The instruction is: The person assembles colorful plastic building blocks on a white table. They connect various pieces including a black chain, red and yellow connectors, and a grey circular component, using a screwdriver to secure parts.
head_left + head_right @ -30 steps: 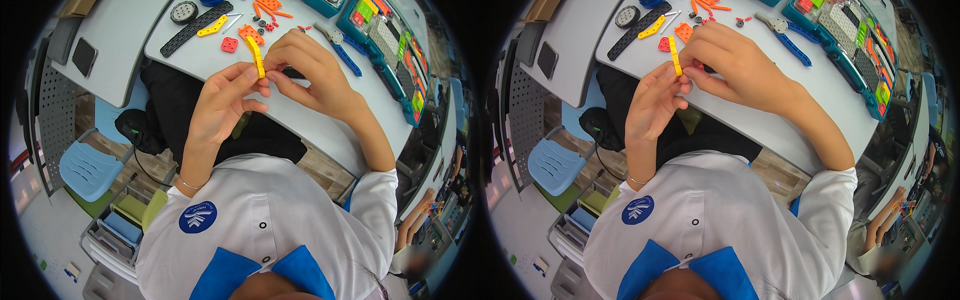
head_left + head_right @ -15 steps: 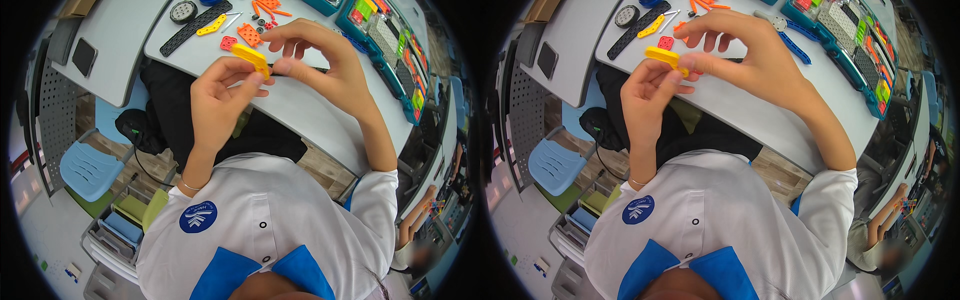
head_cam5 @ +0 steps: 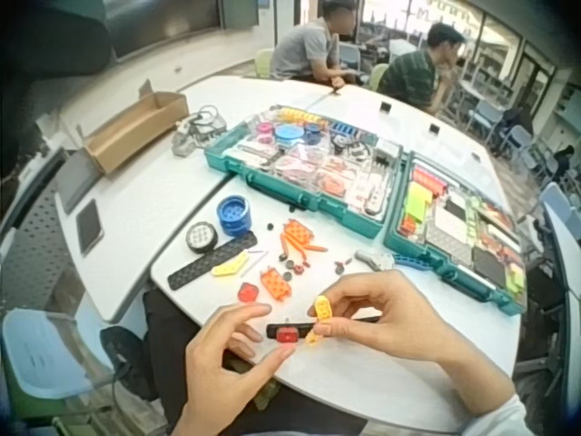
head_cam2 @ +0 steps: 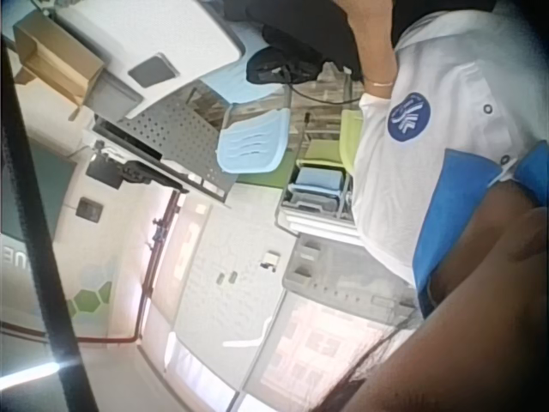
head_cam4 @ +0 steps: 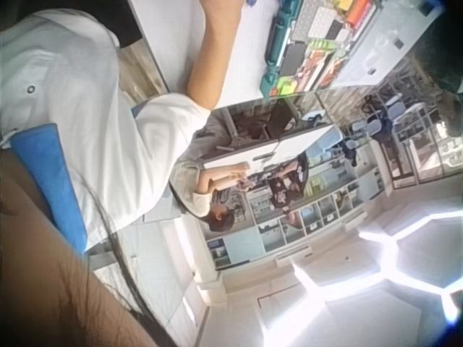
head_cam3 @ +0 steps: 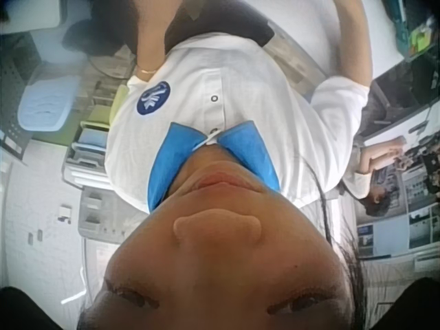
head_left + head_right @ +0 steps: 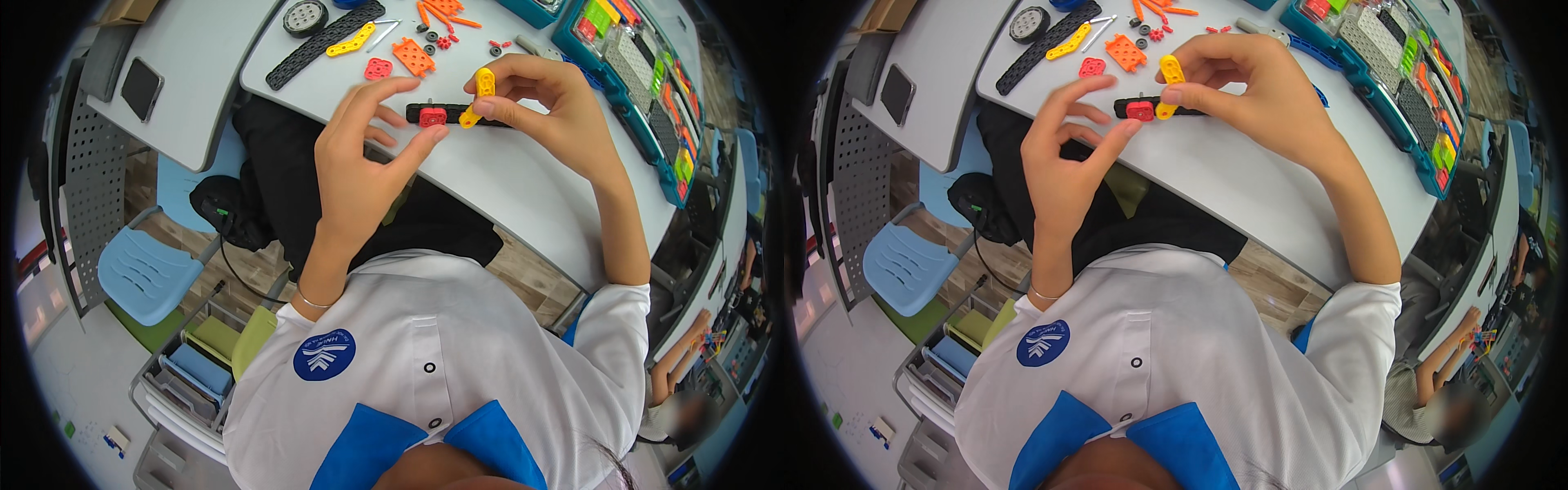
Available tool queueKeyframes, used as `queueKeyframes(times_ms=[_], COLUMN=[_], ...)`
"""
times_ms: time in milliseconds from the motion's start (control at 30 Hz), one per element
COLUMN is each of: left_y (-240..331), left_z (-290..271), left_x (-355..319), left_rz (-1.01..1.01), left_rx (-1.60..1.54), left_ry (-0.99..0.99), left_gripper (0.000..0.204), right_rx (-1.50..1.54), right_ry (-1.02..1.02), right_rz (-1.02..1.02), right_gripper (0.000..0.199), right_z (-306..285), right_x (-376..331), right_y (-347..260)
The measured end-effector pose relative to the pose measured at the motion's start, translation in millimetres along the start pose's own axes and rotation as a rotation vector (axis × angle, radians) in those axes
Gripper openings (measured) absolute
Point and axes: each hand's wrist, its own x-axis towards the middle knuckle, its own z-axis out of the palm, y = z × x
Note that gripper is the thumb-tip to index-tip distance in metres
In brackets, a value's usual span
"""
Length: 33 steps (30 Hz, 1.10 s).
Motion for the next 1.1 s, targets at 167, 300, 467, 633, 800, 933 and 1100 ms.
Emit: queueKeyframes(times_ms=[167,300,467,633,800,933,1100], left_y=[-15,-14,-16,-15,-8,-4,-2], left_z=[0,1,7,11,8,10,21], left_x=[6,6,4,1,2,0,-5], left_rz=[0.040,-0.039,-0.210,-0.240,-0.191,-0.045,-0.007], left_rx=[0.217,0.135,-0.293,-0.519,-0.533,-0.462,-0.489], left_ry=[-0.072,-0.115,-0.084,-0.056,-0.063,-0.063,-0.009], left_gripper=[0.038,0.033,0.021,0.020,0.024,0.040,0.054], right_rx=[-0.206,-0.231,-0.219,-0.166,-0.127,-0.132,-0.148], right_ry=[-0.105,-0.099,-0.161,-0.194,-0.188,-0.162,-0.108], right_rz=[-0.094,-0.160,-0.161,-0.188,-0.167,-0.187,-0.180], right_gripper=[0.024,0.020,0.017,0.016,0.016,0.018,0.020], right_z=[-1,0,-6,-8,-6,-6,0], right_x=[5,6,7,8,6,5,-2], right_y=[13,18,12,9,8,2,-12])
